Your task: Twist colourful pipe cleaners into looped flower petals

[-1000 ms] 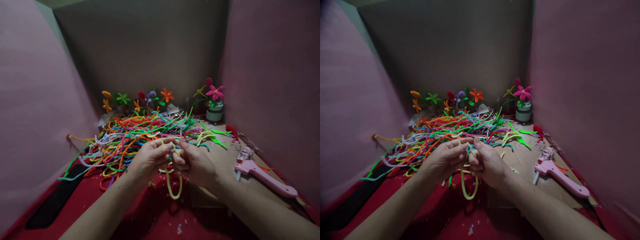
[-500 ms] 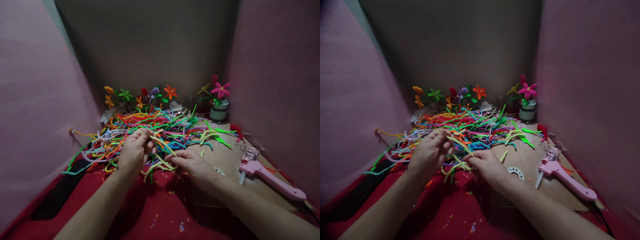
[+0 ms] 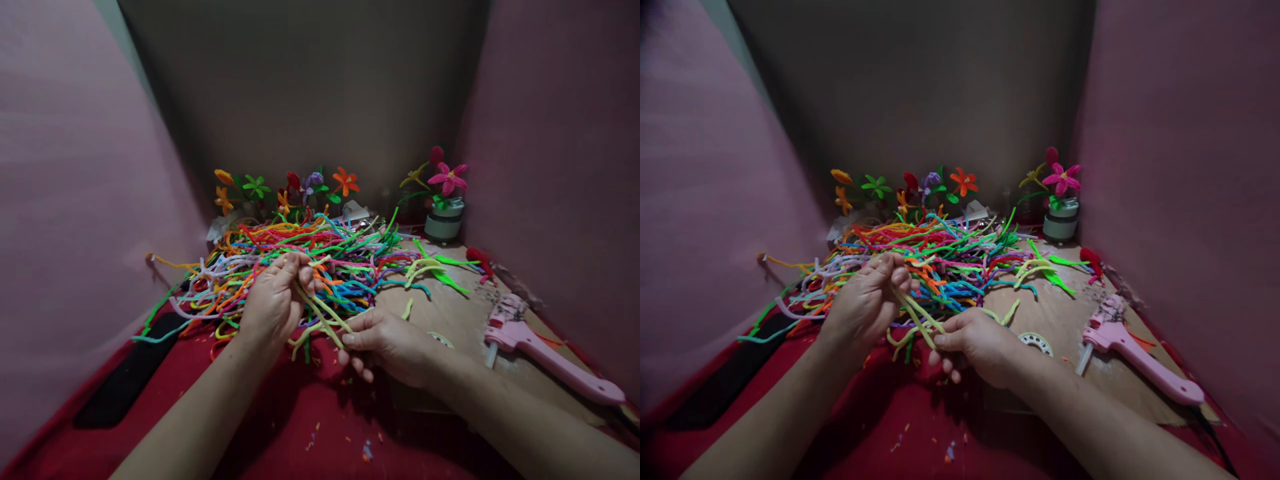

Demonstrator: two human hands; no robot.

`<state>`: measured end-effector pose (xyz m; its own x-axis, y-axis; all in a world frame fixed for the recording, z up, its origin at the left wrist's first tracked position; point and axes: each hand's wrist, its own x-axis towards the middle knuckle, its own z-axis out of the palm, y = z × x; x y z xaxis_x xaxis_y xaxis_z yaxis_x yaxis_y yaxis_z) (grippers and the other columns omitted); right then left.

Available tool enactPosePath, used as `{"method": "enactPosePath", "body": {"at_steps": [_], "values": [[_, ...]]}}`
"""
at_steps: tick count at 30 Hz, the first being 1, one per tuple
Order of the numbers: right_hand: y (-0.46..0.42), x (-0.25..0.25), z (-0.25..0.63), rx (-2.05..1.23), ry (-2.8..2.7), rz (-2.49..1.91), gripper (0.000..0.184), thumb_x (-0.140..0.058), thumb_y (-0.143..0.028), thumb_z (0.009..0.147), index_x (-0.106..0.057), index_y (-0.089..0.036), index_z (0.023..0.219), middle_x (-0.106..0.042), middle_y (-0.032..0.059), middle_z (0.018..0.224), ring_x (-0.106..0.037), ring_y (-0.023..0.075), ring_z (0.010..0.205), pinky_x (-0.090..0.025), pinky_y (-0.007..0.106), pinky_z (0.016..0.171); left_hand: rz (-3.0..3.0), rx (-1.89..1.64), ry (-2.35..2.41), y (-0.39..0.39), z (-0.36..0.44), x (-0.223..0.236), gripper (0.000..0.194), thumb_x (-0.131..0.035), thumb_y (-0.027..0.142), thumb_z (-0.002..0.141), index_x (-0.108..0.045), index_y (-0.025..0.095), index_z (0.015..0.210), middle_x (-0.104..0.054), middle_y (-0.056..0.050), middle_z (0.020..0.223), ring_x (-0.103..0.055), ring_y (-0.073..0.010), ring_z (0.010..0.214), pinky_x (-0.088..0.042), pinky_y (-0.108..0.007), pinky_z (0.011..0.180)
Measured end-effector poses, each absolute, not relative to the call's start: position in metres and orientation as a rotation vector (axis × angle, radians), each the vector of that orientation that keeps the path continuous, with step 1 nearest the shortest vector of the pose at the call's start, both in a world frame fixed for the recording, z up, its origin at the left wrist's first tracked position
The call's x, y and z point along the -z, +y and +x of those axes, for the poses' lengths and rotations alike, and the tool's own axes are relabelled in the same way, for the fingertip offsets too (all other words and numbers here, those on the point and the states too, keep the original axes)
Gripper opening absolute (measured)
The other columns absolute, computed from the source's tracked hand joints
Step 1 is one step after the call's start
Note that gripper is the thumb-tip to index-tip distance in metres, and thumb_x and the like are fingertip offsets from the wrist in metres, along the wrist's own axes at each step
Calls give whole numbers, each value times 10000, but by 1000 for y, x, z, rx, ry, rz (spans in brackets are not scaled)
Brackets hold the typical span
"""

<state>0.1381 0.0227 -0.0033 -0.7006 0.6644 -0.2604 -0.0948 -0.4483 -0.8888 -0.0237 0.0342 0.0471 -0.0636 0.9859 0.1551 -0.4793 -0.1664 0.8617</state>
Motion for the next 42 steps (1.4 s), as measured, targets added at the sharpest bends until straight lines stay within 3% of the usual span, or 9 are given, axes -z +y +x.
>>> {"method": "enactPosePath", "body": {"at_steps": [6,9,13,18,22,26,35,39,42], "values": [[22,3,136,-2196,-1269,-839,189,-658,-273,644,-596,-94,638,-522,-13,521,-420,49,355,-370,183,325,864,-1612,698,38,-27,-52,87,-586,199,799,-582,118,766,-348,77,456,-286,-33,350,-312,-161,363],[23,3,136,-2229,-1229,-832,176,-655,-259,643,-586,-97,625,-515,-13,507,-412,52,344,-360,185,313,794,-1577,634,38,-28,-54,202,-510,292,849,-594,110,824,-485,23,528,-456,-69,437,-423,-192,442],[26,2,139,-2237,-1070,-724,149,-659,-223,647,-587,-92,635,-506,-16,516,-413,50,380,-383,187,347,770,-1524,572,40,-32,-53,417,-399,435,872,-586,75,966,-643,-133,863,-623,-185,757,-525,-312,654],[28,-1,142,-2179,-1029,-716,188,-640,-259,696,-578,-93,634,-503,-13,512,-413,51,384,-372,180,343,925,-1278,707,36,-29,-40,337,-596,316,779,-598,95,1034,-648,-141,989,-626,-189,863,-501,-289,760],[27,0,141,-2120,-1068,-790,179,-630,-245,690,-552,-108,606,-518,-10,498,-421,57,359,-361,177,313,1088,-1025,914,24,-20,-34,310,-694,209,689,-641,157,989,-678,-62,858,-628,-130,645,-487,-230,615],[25,0,141,-2102,-1148,-868,166,-595,-214,667,-533,-110,554,-511,-10,461,-420,56,337,-354,164,290,1220,-823,992,15,-11,-36,279,-659,255,720,-670,144,975,-661,-45,648,-614,-153,542,-471,-256,567],[27,-1,144,-2261,-1128,-555,207,-589,-240,700,-626,-37,718,-644,113,666,-580,130,486,-505,282,476,1153,-938,1041,18,-7,-30,170,-710,214,654,-725,121,795,-647,-27,589,-556,-97,478,-428,-189,492],[31,-2,149,-2446,-961,-313,313,-532,-330,787,-627,-44,870,-653,136,811,-634,176,667,-515,320,622,1027,-1007,960,22,-13,-25,157,-704,230,668,-707,119,778,-671,-54,682,-606,-117,574,-470,-199,564],[32,0,150,-2507,-892,-272,277,-527,-294,803,-617,-46,885,-651,121,782,-637,171,662,-507,288,603,1013,-997,935,22,-14,-26,157,-680,239,700,-689,112,790,-639,-38,627,-559,-84,478,-431,-172,473]]}}
